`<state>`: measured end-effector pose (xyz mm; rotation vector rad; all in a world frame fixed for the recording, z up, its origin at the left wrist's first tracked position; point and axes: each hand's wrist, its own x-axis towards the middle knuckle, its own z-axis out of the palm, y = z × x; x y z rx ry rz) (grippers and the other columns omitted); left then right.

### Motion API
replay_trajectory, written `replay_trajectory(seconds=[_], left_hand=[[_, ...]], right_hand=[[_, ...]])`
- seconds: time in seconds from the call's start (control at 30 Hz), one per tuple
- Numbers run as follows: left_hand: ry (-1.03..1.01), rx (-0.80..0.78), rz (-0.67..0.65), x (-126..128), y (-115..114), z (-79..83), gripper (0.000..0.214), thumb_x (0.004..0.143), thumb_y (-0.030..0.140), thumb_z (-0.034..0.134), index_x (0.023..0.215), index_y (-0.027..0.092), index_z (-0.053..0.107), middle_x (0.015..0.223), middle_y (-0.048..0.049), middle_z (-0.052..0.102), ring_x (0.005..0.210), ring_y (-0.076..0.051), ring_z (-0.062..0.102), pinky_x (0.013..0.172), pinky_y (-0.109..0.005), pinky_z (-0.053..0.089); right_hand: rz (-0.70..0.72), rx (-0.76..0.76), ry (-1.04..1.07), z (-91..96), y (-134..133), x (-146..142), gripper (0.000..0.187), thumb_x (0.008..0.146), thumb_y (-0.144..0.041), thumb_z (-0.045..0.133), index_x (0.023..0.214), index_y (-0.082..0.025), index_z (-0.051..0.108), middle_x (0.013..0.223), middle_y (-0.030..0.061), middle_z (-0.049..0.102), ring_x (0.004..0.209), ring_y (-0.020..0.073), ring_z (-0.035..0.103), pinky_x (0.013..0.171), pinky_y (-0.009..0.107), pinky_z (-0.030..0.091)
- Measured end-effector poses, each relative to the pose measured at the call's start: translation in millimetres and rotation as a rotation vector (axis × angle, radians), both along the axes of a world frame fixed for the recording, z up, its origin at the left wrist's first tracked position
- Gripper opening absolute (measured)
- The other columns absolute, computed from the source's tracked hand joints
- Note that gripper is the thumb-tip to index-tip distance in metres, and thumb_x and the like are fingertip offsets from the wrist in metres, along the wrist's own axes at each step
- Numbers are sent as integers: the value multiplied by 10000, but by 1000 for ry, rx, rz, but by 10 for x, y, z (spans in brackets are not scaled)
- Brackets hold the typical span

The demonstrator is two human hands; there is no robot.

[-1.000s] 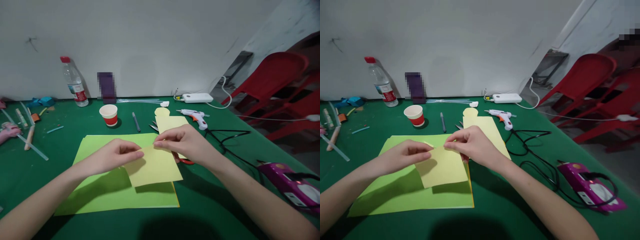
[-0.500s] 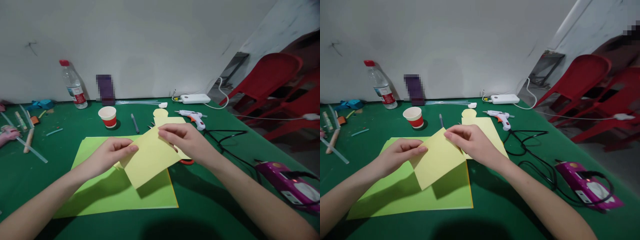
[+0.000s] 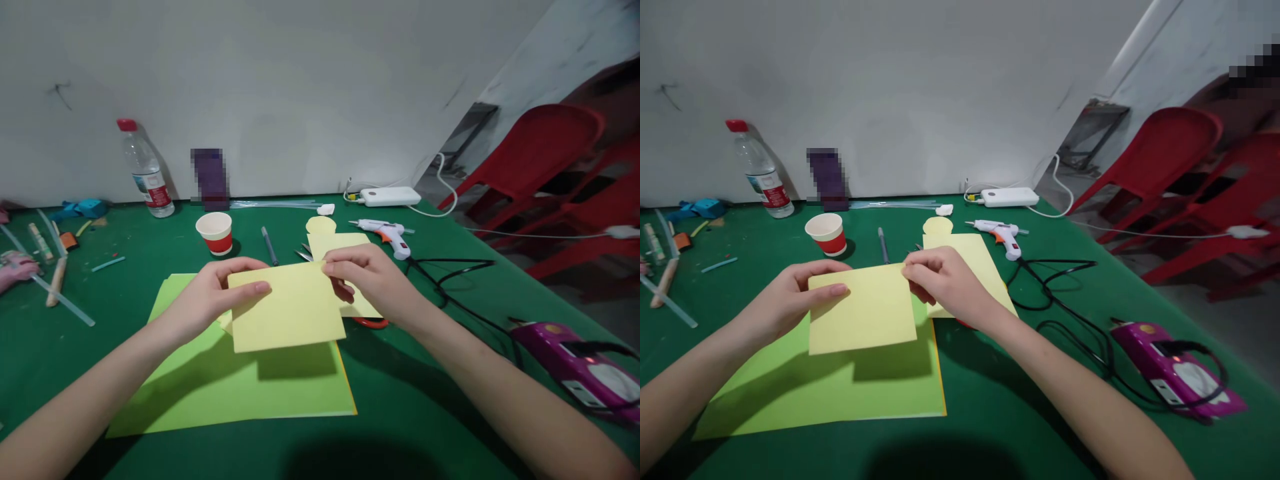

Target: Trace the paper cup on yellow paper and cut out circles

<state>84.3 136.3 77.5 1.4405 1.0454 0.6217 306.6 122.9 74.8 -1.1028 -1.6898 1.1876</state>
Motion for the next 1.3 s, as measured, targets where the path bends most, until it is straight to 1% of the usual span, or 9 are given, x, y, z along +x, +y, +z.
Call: replay_trajectory(seconds=[0.23,0.4,0.53,0.63,0.77,0.83,1.0,1.17,1.3], left_hand=[[77,73,-74,12,-4,6,352,789,389,581,1100,227,551,834,-5,666,702,-139,614,557,-207,472],[499,537,-32,-51,42,96,378,882,461,351,1087,204,539,875,-24,648,770,-175,602,634,-267,489],[833,800,-124,-150,58,-111,359,898,363,310,1022,146,567,1011,-101,619,879,-236,590,721,-372,500],[833,844,-239,-192,-35,-406,303,885,259,347,1072,134,551,1102,-122,584,966,-240,565,817,-403,486],[834,926,-419,-207,-159,-673,429,851,66,299,1247,157,438,1335,-89,444,1263,-231,349,1052,-462,291],[843,967,-521,-187,-176,-701,466,875,72,263,1327,160,332,1394,-74,365,1310,-209,272,1092,-464,206],[753,973,-803,7,-163,-651,464,942,306,233,1390,225,145,1455,-3,178,1344,-175,164,1120,-432,86],[735,929,-887,254,-155,-701,472,944,337,179,1387,199,97,1458,12,119,1350,-141,108,1127,-385,43],[784,936,-872,265,-135,-723,493,937,389,187,1383,192,110,1450,8,146,1342,-142,153,1128,-366,58]], right_hand=[[-12,-44,-48,-17,105,56,309,852,-243,377,549,-180,387,479,-55,401,430,65,395,433,193,314],[95,-225,-172,-121,168,113,303,835,-258,398,544,-178,374,456,-63,388,384,51,341,374,168,261],[244,-382,-300,-468,61,73,275,822,-235,384,556,-169,417,435,-38,482,338,54,374,355,171,283],[260,-404,-345,-677,-106,35,264,822,-214,357,563,-177,391,446,-41,491,345,52,393,389,173,324],[265,-414,-374,-711,-284,54,217,784,-180,388,568,-185,367,456,-55,475,362,51,398,400,170,318],[290,-434,-393,-685,-330,79,197,774,-181,396,577,-181,395,458,-54,483,348,51,389,378,168,304],[293,-438,-437,-707,-375,105,192,792,-209,381,605,-180,419,440,-58,477,314,47,377,345,155,297],[264,-400,-464,-756,-395,97,210,804,-213,380,597,-185,405,446,-58,475,321,55,397,345,161,313],[255,-389,-470,-740,-403,105,204,802,-208,387,599,-186,389,457,-58,454,323,53,403,337,156,312]])
